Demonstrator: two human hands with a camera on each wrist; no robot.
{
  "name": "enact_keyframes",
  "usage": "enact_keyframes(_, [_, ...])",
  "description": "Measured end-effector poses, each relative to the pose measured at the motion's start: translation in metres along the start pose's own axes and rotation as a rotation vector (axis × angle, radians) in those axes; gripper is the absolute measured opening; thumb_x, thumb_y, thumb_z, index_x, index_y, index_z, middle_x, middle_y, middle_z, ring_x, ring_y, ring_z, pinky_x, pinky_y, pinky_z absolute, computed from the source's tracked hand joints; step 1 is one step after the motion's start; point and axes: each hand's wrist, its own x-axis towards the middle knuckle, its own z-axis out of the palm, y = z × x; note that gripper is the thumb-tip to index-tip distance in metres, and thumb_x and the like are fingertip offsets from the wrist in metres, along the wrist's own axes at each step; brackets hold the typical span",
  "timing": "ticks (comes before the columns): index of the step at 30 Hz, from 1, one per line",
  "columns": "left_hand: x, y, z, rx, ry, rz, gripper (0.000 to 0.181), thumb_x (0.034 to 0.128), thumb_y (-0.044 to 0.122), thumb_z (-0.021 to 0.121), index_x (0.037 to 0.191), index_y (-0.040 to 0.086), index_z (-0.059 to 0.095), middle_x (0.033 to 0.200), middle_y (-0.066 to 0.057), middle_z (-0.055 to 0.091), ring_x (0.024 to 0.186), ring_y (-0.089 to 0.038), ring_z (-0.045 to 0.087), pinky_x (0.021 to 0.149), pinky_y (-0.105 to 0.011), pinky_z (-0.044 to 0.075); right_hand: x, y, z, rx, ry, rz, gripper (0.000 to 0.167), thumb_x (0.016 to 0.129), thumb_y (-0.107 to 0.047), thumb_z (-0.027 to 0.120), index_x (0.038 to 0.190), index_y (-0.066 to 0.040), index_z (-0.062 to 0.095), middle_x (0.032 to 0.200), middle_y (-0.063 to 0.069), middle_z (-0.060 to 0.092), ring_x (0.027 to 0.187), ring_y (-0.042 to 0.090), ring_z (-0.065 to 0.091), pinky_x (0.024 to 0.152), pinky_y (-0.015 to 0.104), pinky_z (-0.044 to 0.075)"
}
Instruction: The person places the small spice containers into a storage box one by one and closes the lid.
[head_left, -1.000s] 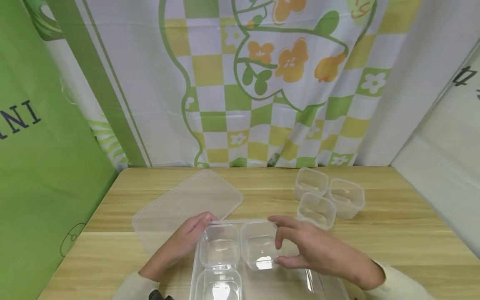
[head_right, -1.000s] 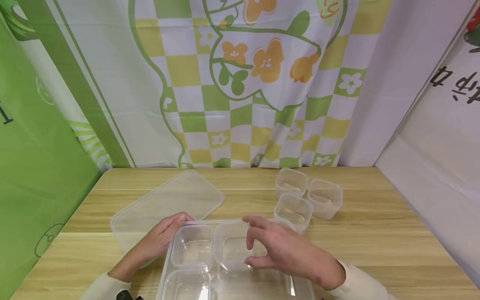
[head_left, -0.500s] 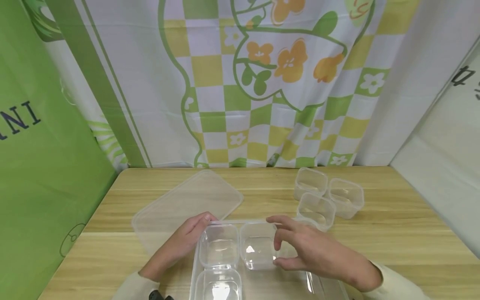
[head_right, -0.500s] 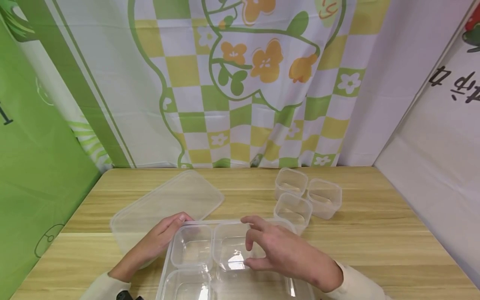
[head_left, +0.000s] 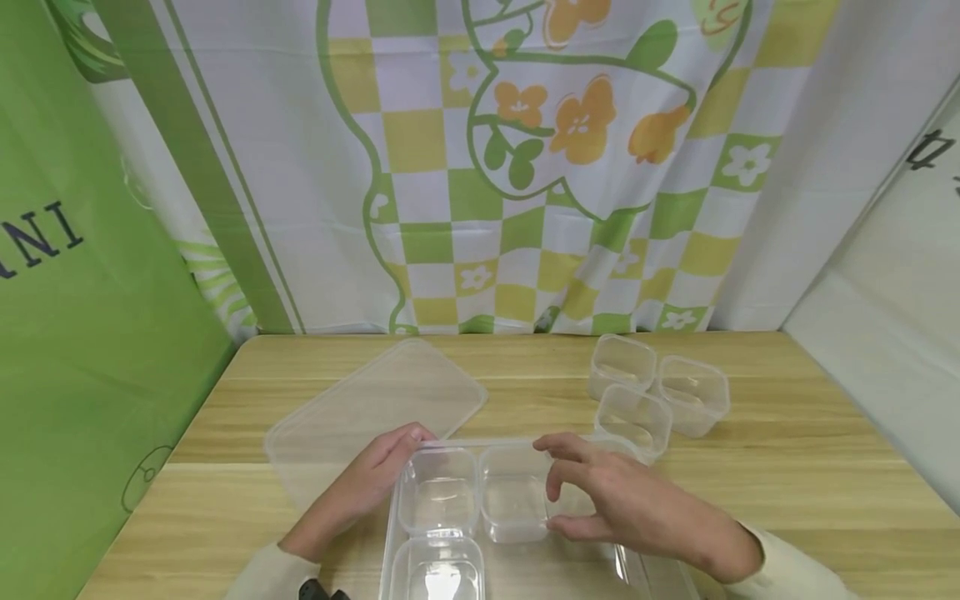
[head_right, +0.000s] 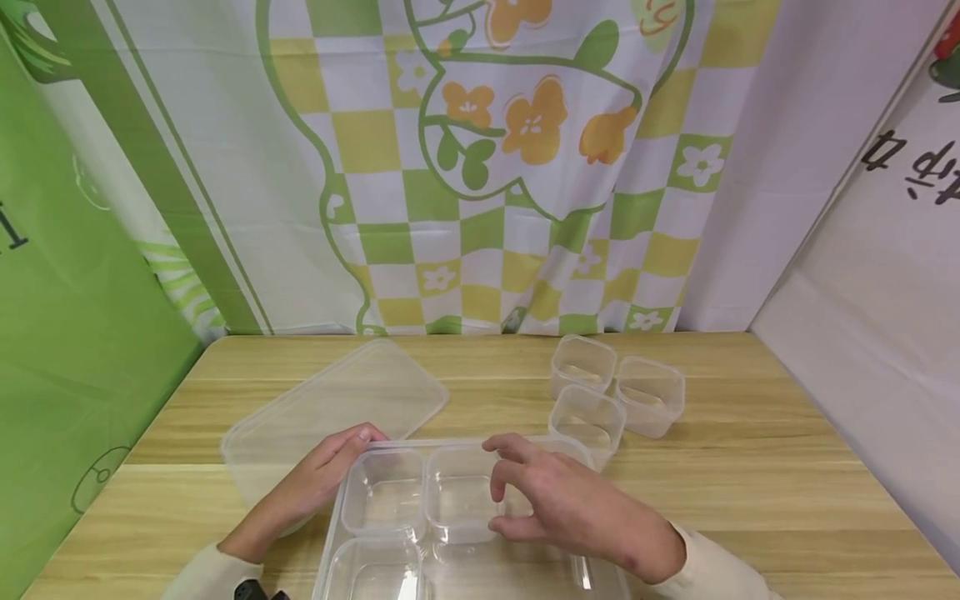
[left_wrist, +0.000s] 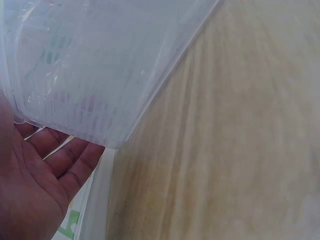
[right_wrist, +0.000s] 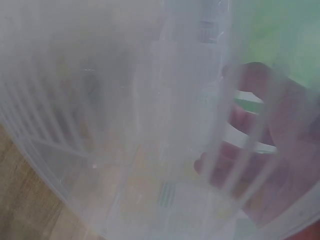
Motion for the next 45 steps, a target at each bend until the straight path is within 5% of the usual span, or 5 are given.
enact_keyframes(14, [0.000,0.001,0.000,0.012,0.001,0.003,0.046,0.1155,0.033,0.028,0.111,0.009,0.067,0.104,-0.005,0.071,0.099,-0.026,0.068,0.087,-0.041,0.057,0.000,0.002,-0.002,-0.045,-0.002,0.010,0.022,0.088,-0.036,0.082,0.095,-0.027,0.063,0.141,0.004,0.057,0.104,0.022,0.068,0.081,0.040,0.057])
enact_keyframes(21, [0.000,0.002,-0.002,0.016,-0.018,0.052,0.045,0.1158,0.027,0.028,0.112,0.004,0.066,0.105,-0.013,0.070,0.098,-0.031,0.068,0.084,-0.042,0.058,-0.001,0.002,-0.004,-0.067,0.023,-0.009,0.026,0.092,-0.043,0.079,0.105,-0.026,0.063,0.140,0.002,0.057,0.112,0.021,0.066,0.083,0.043,0.057])
enact_keyframes(31, [0.000,0.003,-0.001,-0.003,-0.011,-0.005,0.047,0.1154,0.034,0.028,0.113,0.006,0.067,0.104,-0.010,0.071,0.098,-0.029,0.068,0.084,-0.042,0.059,-0.003,0.004,-0.013,-0.055,0.112,-0.072,0.025,0.095,-0.041,0.075,0.109,-0.025,0.063,0.139,-0.002,0.058,0.117,0.021,0.064,0.087,0.045,0.057])
enact_keyframes(41, [0.000,0.003,-0.001,0.016,0.008,0.020,0.043,0.1152,0.032,0.032,0.111,0.009,0.068,0.104,-0.006,0.071,0.100,-0.028,0.068,0.088,-0.042,0.057,-0.012,0.019,-0.039,-0.033,0.208,-0.033,0.010,0.101,-0.035,0.069,0.102,-0.027,0.063,0.132,-0.005,0.062,0.119,0.019,0.063,0.097,0.020,0.045])
enact_keyframes(45, [0.000,0.003,-0.001,0.028,0.011,0.027,0.042,0.1151,0.031,0.033,0.110,0.011,0.069,0.103,-0.003,0.072,0.099,-0.026,0.068,0.087,-0.040,0.057,-0.017,0.032,-0.050,-0.044,0.296,-0.034,0.012,0.105,-0.036,0.062,0.098,-0.026,0.065,0.125,-0.001,0.067,0.112,0.023,0.066,0.089,0.017,0.047])
